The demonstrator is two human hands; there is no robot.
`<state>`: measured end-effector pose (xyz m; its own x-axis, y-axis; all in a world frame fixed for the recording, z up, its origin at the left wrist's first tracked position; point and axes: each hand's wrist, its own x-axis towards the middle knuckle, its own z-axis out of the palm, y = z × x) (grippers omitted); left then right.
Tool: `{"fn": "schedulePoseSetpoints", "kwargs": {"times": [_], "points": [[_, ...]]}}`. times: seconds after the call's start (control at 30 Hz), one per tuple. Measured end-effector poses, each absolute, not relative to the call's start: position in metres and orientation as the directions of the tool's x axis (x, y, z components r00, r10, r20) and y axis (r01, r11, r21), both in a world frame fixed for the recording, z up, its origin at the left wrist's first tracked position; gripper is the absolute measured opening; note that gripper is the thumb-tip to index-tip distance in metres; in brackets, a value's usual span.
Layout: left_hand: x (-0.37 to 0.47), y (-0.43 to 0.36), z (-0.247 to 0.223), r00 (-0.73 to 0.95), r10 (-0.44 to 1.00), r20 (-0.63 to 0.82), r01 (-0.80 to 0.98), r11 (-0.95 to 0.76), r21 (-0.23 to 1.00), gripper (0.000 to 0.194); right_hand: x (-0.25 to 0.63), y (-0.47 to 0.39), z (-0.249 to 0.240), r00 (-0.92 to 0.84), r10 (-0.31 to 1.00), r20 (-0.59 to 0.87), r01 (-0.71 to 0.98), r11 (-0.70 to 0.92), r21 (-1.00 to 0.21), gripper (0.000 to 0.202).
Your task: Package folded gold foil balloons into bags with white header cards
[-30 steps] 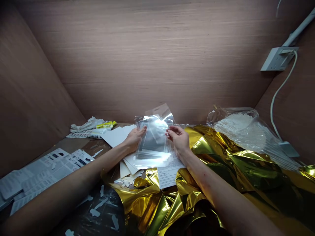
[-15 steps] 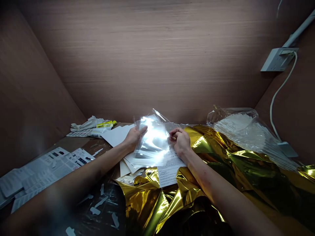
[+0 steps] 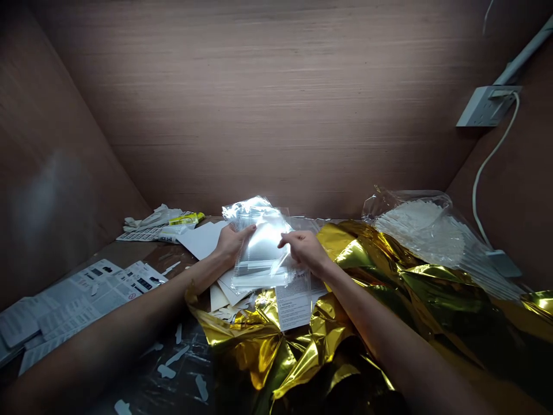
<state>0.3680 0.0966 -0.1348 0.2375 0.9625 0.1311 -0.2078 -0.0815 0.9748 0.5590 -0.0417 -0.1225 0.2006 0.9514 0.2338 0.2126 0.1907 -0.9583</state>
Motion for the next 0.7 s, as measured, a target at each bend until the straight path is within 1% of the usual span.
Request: {"fn": "schedulePoseSetpoints", "kwargs": {"times": [0.03, 0.07, 0.13, 0.2, 0.27, 0.4, 0.57, 0.7], "points": [[0.368, 0.097, -0.136, 0.228, 0.964, 0.134, -0.206, -0.087, 0.975, 0.046, 0.555, -0.042, -0.123, 0.186, 0.949, 0.255, 0.307, 0.190, -0.933, 0.025], [0.368, 0.096, -0.136, 0.224, 0.965, 0.137, -0.204, -0.091, 0.975, 0.046, 0.552, -0.042, -0.124, 0.176, 0.945, 0.275, 0.392, 0.189, -0.900, 0.025], [0.368, 0.096, -0.137, 0.223, 0.965, 0.138, -0.201, -0.092, 0.975, 0.045, 0.546, -0.043, -0.128, 0.168, 0.937, 0.305, 0.528, 0.176, -0.831, 0.033], [0.368, 0.095, -0.137, 0.229, 0.964, 0.138, -0.202, -0.092, 0.975, 0.045, 0.543, -0.043, -0.133, 0.175, 0.931, 0.321, 0.617, 0.151, -0.773, 0.032], [0.369, 0.093, -0.136, 0.239, 0.960, 0.143, -0.204, -0.095, 0.974, 0.044, 0.542, -0.043, -0.136, 0.193, 0.924, 0.331, 0.671, 0.122, -0.731, 0.029], [0.369, 0.090, -0.134, 0.263, 0.953, 0.148, -0.178, -0.103, 0.979, 0.044, 0.542, -0.042, -0.140, 0.237, 0.912, 0.335, 0.711, 0.072, -0.699, 0.025], [0.369, 0.089, -0.134, 0.274, 0.947, 0.168, -0.152, -0.130, 0.980, 0.044, 0.543, -0.039, -0.142, 0.287, 0.907, 0.309, 0.699, 0.023, -0.715, 0.016], [0.368, 0.089, -0.134, 0.283, 0.944, 0.173, -0.134, -0.139, 0.981, 0.044, 0.544, -0.039, -0.141, 0.310, 0.902, 0.301, 0.702, -0.004, -0.712, 0.016]]}}
